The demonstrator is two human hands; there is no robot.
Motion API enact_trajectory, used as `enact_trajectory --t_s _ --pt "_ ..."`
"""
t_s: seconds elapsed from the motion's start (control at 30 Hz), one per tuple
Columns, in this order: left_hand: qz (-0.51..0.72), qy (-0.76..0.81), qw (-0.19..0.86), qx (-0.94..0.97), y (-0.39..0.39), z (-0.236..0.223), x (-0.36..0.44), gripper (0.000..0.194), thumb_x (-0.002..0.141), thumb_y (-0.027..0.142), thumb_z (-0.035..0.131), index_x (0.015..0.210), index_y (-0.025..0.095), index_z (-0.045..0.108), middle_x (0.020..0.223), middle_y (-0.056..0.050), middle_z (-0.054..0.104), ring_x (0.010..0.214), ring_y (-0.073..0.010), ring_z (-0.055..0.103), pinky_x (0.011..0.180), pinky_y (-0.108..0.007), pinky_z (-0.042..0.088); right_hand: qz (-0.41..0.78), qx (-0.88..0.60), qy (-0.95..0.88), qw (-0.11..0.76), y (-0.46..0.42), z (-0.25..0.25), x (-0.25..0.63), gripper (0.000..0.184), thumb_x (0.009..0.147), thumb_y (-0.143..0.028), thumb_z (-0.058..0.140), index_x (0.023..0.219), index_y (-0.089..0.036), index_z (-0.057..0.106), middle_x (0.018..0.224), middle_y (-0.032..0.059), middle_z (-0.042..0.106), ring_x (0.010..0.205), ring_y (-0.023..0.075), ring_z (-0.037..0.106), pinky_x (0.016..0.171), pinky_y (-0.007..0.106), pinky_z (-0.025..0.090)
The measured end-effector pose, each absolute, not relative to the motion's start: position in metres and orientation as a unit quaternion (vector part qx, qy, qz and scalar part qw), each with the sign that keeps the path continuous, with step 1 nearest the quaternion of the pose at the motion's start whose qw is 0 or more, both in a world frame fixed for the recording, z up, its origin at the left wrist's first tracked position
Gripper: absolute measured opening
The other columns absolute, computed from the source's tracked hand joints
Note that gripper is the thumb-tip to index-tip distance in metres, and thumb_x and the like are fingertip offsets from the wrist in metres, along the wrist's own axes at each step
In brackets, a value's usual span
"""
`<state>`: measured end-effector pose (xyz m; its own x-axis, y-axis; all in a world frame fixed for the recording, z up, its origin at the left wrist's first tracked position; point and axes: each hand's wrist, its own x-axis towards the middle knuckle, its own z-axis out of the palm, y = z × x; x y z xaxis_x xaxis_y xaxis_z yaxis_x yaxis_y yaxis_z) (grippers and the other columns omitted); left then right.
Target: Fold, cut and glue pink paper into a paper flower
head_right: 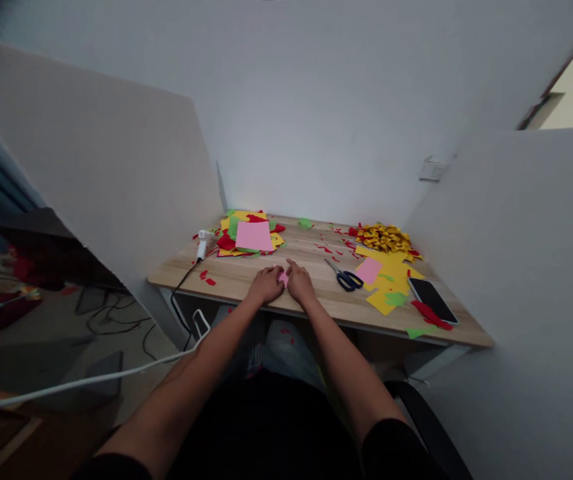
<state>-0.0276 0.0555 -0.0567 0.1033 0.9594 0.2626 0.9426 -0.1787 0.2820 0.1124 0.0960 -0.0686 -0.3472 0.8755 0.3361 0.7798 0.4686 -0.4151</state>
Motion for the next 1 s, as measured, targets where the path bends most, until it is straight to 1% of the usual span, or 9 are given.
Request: enact_trajectory --t_s 0.17,0.4,0.67,0.87,1.0 --pt "0.206 0.640 0.024 0.740 0.057 -0.059 -0.028 0.040 0.095 0.038 0.061 0.130 0.017 0.058 0.132 -0.011 0.059 0.117 -0.0260 0.060 0.099 -0.050 0.051 0.089 -0.506 -0.817 0.261 0.099 -0.069 0.112 0.036 0.097 -0.036 0.061 0.128 -0.019 0.059 0.130 0.0097 0.061 0.114 0.0244 0.062 0.097 0.049 0.052" --pt "0.206 0.643 0.027 0.738 0.058 -0.059 -0.027 0.040 0.095 0.037 0.061 0.129 0.017 0.058 0.132 -0.011 0.059 0.117 -0.0258 0.060 0.099 -0.050 0.052 0.087 -0.500 -0.820 0.263 0.094 -0.067 0.111 0.038 0.097 -0.037 0.061 0.131 -0.019 0.057 0.131 0.0099 0.060 0.115 0.0250 0.061 0.098 0.049 0.052" --pt "0.209 0.645 0.033 0.734 0.057 -0.058 -0.027 0.039 0.096 0.037 0.061 0.130 0.018 0.058 0.133 -0.011 0.059 0.117 -0.0257 0.060 0.099 -0.050 0.052 0.105 -0.501 -0.811 0.284 0.069 -0.068 0.123 0.036 0.098 -0.035 0.058 0.131 -0.020 0.058 0.126 0.0091 0.063 0.111 0.0232 0.063 0.097 0.048 0.052" --pt "0.203 0.646 0.043 0.734 0.055 -0.055 -0.027 0.039 0.096 0.037 0.060 0.129 0.018 0.058 0.134 -0.011 0.058 0.118 -0.0258 0.059 0.100 -0.050 0.051 0.146 -0.520 -0.783 0.307 0.061 -0.071 0.143 0.034 0.098 -0.036 0.059 0.127 -0.018 0.059 0.116 0.0075 0.066 0.096 0.0191 0.067 0.087 0.042 0.057" --pt "0.192 0.642 0.030 0.741 0.050 -0.050 -0.026 0.037 0.095 0.037 0.061 0.126 0.018 0.060 0.133 -0.011 0.059 0.118 -0.0257 0.059 0.101 -0.050 0.050 0.149 -0.540 -0.758 0.333 0.065 -0.073 0.145 0.034 0.098 -0.036 0.060 0.126 -0.017 0.059 0.119 0.0082 0.065 0.099 0.0202 0.067 0.087 0.042 0.057"
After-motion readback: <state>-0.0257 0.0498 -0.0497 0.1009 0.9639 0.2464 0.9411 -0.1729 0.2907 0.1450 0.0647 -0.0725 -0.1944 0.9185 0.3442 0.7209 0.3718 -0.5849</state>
